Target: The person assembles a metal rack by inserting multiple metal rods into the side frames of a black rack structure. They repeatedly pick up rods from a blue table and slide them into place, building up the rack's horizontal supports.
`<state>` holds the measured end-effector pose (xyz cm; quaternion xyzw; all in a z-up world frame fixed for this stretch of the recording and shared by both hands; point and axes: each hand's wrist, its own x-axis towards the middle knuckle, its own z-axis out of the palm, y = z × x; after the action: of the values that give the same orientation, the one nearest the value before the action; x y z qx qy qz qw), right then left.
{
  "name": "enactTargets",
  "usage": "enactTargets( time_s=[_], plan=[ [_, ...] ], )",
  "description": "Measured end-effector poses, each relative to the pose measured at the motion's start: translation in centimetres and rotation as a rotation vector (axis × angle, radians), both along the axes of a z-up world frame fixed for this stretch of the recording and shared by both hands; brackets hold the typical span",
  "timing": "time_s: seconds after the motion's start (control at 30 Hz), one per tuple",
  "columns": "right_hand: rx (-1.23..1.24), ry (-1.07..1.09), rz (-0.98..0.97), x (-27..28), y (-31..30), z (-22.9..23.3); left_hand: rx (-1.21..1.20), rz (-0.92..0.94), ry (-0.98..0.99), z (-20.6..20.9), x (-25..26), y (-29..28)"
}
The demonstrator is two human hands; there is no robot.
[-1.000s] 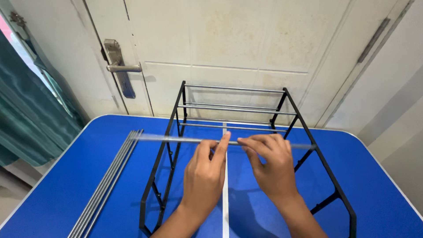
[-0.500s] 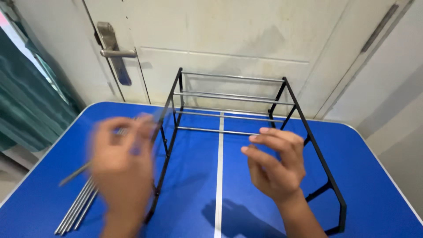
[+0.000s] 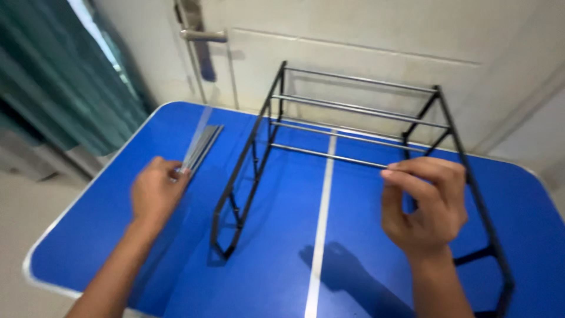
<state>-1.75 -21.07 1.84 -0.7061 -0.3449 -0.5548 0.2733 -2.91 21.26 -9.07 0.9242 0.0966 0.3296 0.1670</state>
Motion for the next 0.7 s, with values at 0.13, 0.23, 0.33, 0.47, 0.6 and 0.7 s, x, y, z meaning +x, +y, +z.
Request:
enactTargets(
  time_s=[0.13, 0.23, 0.33, 0.47, 0.6, 0.7],
  plan=[
    [-0.023, 0.038, 0.013, 1.0, 0.5, -1.2, 0.066, -0.036, 0.116, -5.9, 0.9, 1.4],
    [-0.045, 0.067, -0.003, 1.6, 0.9, -1.9, 0.142, -0.073, 0.154, -8.0, 1.7, 1.7],
    [-0.078, 0.096, -0.006, 2.3, 1.3, -2.5, 0.175, -0.069, 0.173, -9.0, 2.4, 1.8],
    [-0.133, 0.129, -0.031, 2.8, 1.7, -2.9, 0.187, -0.021, 0.178, -9.0, 2.8, 1.8],
    [-0.167, 0.155, -0.049, 3.2, 1.8, -3.4, 0.195, 0.008, 0.129, -8.7, 2.6, 2.0],
    [-0.171, 0.203, -0.061, 3.9, 1.7, -4.0, 0.196, 0.030, 0.060, -8.5, 2.6, 2.6]
  ],
)
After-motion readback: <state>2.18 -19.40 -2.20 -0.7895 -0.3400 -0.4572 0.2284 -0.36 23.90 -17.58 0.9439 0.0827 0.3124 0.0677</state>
